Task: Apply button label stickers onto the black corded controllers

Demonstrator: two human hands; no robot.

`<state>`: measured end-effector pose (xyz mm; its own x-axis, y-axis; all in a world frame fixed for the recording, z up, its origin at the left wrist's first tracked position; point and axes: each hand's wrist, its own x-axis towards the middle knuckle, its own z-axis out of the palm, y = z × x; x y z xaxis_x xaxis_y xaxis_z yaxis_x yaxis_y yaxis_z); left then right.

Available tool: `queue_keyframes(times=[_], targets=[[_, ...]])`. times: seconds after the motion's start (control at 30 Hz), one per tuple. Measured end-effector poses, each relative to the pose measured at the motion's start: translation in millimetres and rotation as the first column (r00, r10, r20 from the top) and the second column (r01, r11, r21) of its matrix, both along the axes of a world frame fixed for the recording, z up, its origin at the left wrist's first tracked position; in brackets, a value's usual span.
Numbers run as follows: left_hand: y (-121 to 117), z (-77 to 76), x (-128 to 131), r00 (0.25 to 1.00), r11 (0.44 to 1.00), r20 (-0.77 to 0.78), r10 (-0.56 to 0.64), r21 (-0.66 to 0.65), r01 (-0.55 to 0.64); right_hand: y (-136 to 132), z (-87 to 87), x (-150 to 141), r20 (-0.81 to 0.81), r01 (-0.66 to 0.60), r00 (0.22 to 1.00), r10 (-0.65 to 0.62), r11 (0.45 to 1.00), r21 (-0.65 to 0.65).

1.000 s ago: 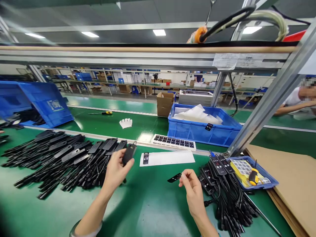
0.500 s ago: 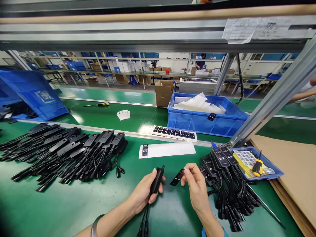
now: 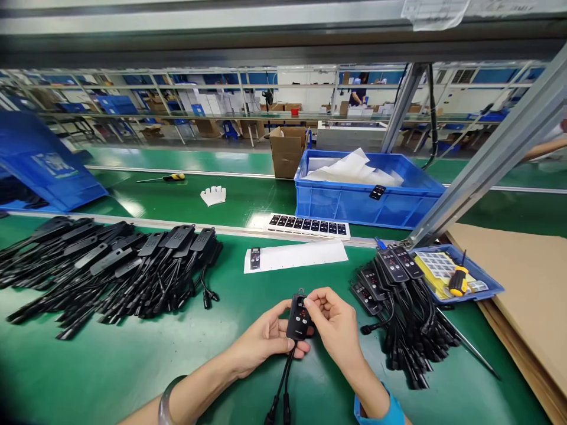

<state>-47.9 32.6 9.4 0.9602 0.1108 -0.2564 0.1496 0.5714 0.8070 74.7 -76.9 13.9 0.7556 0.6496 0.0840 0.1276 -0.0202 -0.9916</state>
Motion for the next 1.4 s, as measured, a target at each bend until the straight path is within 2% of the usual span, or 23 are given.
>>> queue_keyframes(times=[0.3, 0.87, 1.0, 1.17, 1.23, 1.4], targets=[[-0.2, 0.1, -0.2, 1.000, 0.999, -0.002, -0.030, -0.026, 0.030, -0.9, -4.4, -3.1, 0.003, -0.024, 1.000, 0.024, 1.000, -0.017], [-3.7, -4.6, -0.7, 0.999, 0.995, 0.013, -0.029, 0.094, 0.028, -0.2, -8.5, -5.8, -0.041, 0.002, 0.999, -0.004, 0.998, -0.061], [-3.6, -5.0, -0.1, 0.999, 0.993, 0.018, -0.028, 0.116, 0.026, -1.1, -10.6, -5.5, 0.020, 0.027, 0.999, -0.026, 0.996, -0.081], [-2.2, -0.9, 0.4, 1.000, 0.996, -0.003, -0.024, 0.089, 0.025, -0.4, -9.9, 0.4, 0.178, 0.080, 0.983, -0.053, 0.986, -0.145], [-0.9, 0.6, 0.6, 1.000, 0.998, -0.007, -0.008, 0.057, 0.008, 1.0, -12.1, 1.4, 0.166, 0.024, 0.986, 0.005, 0.984, -0.174], [3.1, 0.9, 2.0, 0.998, 0.998, 0.011, 0.060, -0.020, -0.060, 4.5, -19.7, -8.6, 0.047, -0.232, 0.968, 0.247, 0.949, -0.211]])
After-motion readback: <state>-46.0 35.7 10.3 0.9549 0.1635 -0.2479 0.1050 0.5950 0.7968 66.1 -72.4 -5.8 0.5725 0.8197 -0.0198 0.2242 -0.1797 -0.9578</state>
